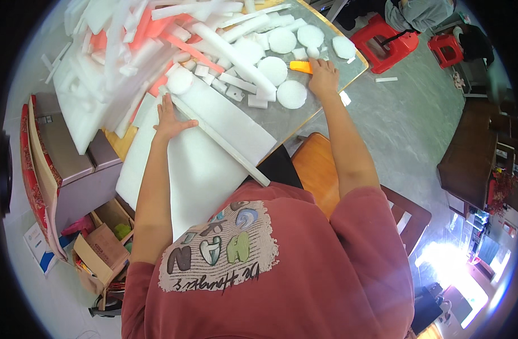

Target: Cutting foam blocks and shapes using a utility knife on a workspace table.

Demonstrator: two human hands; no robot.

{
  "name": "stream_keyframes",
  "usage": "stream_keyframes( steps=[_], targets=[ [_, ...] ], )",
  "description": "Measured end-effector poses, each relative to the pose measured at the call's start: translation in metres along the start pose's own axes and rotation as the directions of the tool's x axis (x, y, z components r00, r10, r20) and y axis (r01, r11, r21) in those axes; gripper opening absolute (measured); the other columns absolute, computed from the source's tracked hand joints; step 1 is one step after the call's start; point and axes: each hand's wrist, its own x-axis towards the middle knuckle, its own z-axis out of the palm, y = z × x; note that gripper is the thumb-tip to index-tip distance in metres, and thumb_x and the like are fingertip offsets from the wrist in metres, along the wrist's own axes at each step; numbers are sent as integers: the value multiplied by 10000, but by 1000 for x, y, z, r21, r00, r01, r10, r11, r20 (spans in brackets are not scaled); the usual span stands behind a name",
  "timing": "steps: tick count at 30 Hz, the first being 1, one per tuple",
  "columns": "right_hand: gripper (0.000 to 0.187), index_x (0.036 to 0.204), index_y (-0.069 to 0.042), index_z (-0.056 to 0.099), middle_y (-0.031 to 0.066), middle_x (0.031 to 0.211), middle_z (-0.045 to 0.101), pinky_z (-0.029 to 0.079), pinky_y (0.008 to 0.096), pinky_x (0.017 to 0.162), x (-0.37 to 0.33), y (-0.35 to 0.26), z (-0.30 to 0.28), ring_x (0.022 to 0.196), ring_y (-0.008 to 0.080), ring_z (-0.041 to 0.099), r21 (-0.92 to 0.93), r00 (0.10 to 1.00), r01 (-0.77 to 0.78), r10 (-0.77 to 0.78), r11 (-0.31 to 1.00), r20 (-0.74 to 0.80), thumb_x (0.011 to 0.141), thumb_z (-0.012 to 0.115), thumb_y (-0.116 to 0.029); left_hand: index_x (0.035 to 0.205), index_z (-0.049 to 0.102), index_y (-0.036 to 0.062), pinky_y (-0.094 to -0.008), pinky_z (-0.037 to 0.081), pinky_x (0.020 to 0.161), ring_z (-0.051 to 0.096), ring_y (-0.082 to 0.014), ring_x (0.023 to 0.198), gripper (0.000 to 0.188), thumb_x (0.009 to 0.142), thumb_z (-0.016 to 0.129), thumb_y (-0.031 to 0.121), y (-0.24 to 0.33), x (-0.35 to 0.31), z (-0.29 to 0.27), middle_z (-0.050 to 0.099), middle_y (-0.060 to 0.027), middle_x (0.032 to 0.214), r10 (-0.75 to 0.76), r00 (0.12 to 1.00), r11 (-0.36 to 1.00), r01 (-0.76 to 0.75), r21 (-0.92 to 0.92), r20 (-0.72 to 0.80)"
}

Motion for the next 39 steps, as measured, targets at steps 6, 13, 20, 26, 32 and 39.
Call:
stream_keyframes(
  steps=[6,13,20,26,32,39],
  targets=[
    [390,1133,-146,569,102,1021,617,413,398,862,1,14,-21,1020,279,545,-151,958,-23,65,988,280,743,550,-139,1450,15,120,-707,116,992,3,-314,1395,1351,448,852,467,-1,-1,-2,25,-52,1525,-56,998,998,56,-7,4],
    [462,1169,-57,512,132,916,612,473,354,716,-39,17,-63,789,255,593,501,785,-589,302,635,540,707,513,-76,1451,7,131,-714,121,984,2,-318,1395,1344,456,853,450,-1,-2,-3,18,-61,1525,-44,999,999,44,-6,-6],
    [637,1300,-74,386,90,891,565,488,290,612,-50,-78,-105,702,163,557,582,599,-800,-140,-149,788,673,476,-10,1450,17,119,-731,143,957,18,-346,1389,1371,425,851,480,-18,0,6,30,-89,1522,18,997,998,-22,-55,-76],
    [772,1425,-138,204,92,968,557,477,271,624,-41,-167,-109,692,144,543,714,642,-659,-318,237,698,730,511,4,1452,38,129,-720,153,978,56,-305,1393,1406,371,849,516,-8,2,5,77,-49,1521,-20,999,1000,20,-11,-40],
    [649,1402,-173,241,129,978,584,495,351,664,-20,-251,-46,732,227,602,710,666,-368,-363,600,652,814,497,-79,1452,53,132,-709,164,988,60,-281,1396,1398,371,855,510,-6,-5,-2,84,-36,1520,-64,997,998,64,-5,-46],
    [644,1372,-86,265,273,940,592,456,481,766,-21,-286,-29,862,437,574,642,737,-100,-377,760,561,771,489,-27,1451,67,135,-709,163,992,70,-270,1396,1393,367,859,507,-11,-3,1,91,-26,1519,-56,997,998,56,1,-61]
  ],
)
